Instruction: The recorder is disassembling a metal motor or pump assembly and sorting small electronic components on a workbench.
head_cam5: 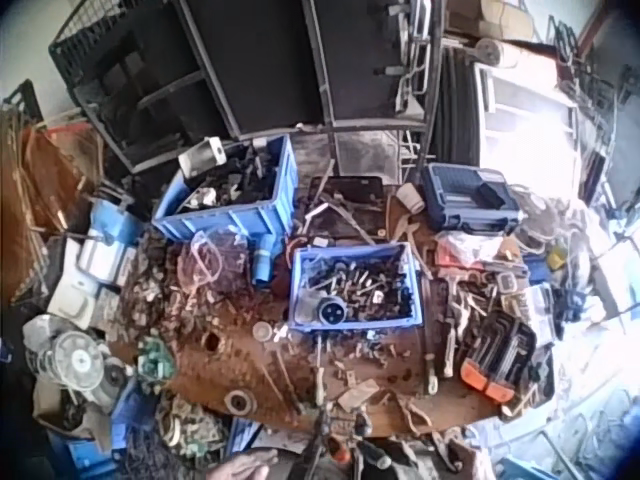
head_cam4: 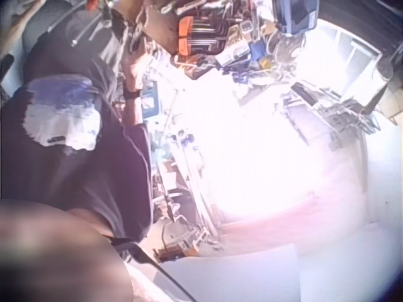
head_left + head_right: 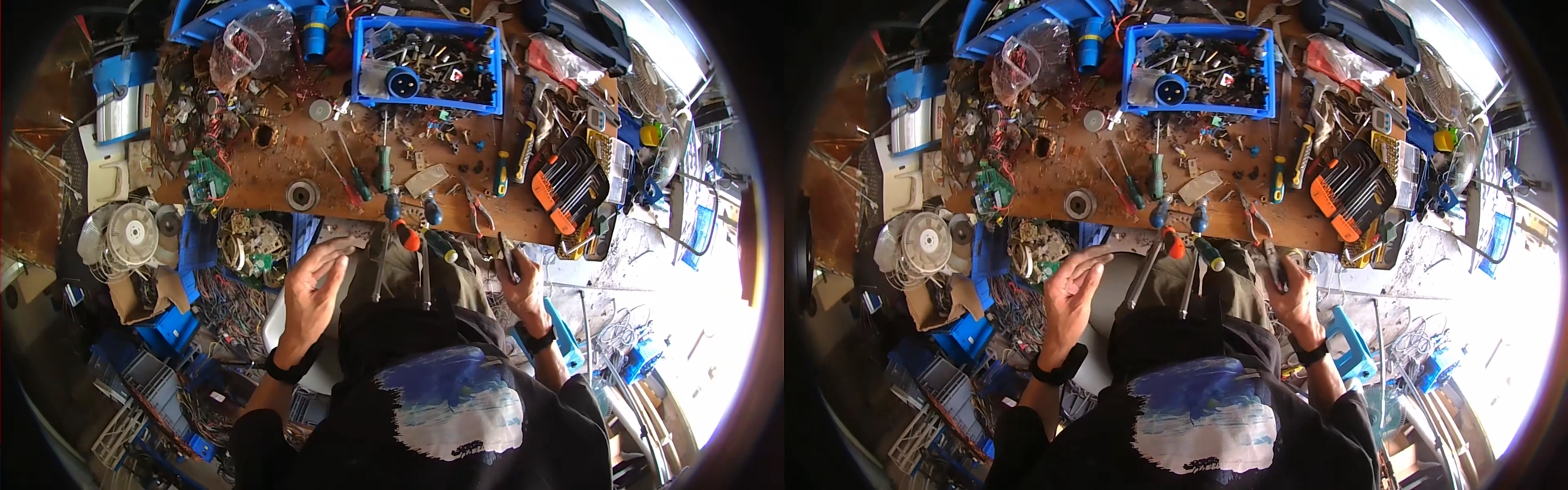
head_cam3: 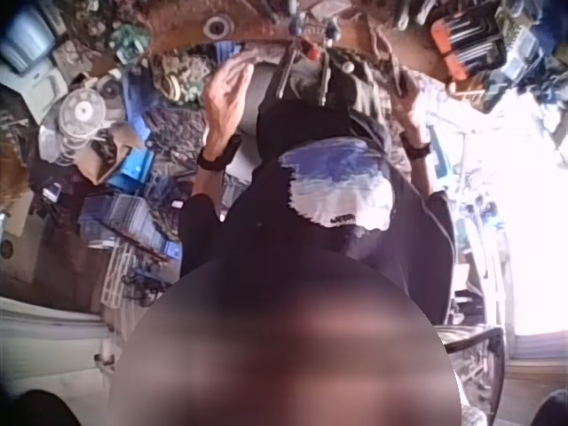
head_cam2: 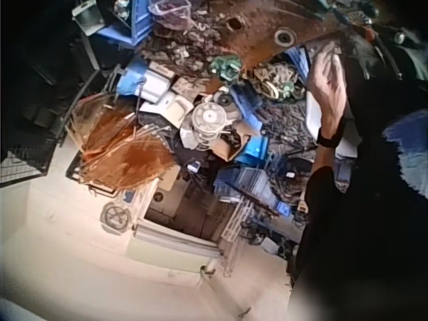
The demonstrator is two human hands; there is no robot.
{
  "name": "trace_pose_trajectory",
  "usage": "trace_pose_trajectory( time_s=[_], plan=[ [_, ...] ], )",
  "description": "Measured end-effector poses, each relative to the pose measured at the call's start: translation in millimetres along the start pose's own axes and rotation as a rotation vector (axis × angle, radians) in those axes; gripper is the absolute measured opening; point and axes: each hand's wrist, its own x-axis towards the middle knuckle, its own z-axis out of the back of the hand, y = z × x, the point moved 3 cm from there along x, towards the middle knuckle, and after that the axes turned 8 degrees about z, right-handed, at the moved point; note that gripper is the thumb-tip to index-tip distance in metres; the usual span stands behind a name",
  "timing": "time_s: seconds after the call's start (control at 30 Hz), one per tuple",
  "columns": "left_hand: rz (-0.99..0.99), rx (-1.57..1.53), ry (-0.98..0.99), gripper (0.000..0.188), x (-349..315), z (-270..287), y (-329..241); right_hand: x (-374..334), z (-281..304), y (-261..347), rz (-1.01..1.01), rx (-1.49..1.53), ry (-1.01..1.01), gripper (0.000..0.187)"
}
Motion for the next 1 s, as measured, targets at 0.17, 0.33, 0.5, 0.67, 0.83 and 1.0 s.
trace_pose_trajectory(
  time_s=[0.17,0.33,0.5,0.67,0.83,1.0],
  plan=[
    [0.127,0.073,-0.064,0.022,17,39,76,-11,-16,-55,-0.293,-0.133,0.021,0.035],
    [0.161,-0.003,0.009,0.028,23,37,92,1,-29,-95,-0.342,0.03,-0.103,0.036],
    [-0.012,0.111,0.266,0.029,26,13,52,20,-26,-123,-0.355,0.043,-0.224,0.041],
    [-0.187,0.139,0.496,0.032,20,-10,18,65,-12,-102,-0.449,-0.082,-0.171,0.045],
    [-0.232,0.227,0.536,0.016,19,-31,13,98,-6,-111,-0.479,-0.084,-0.159,0.064],
    [-0.176,0.206,0.428,0.014,15,-50,13,144,8,-110,-0.375,-0.107,-0.221,0.06]
  ],
)
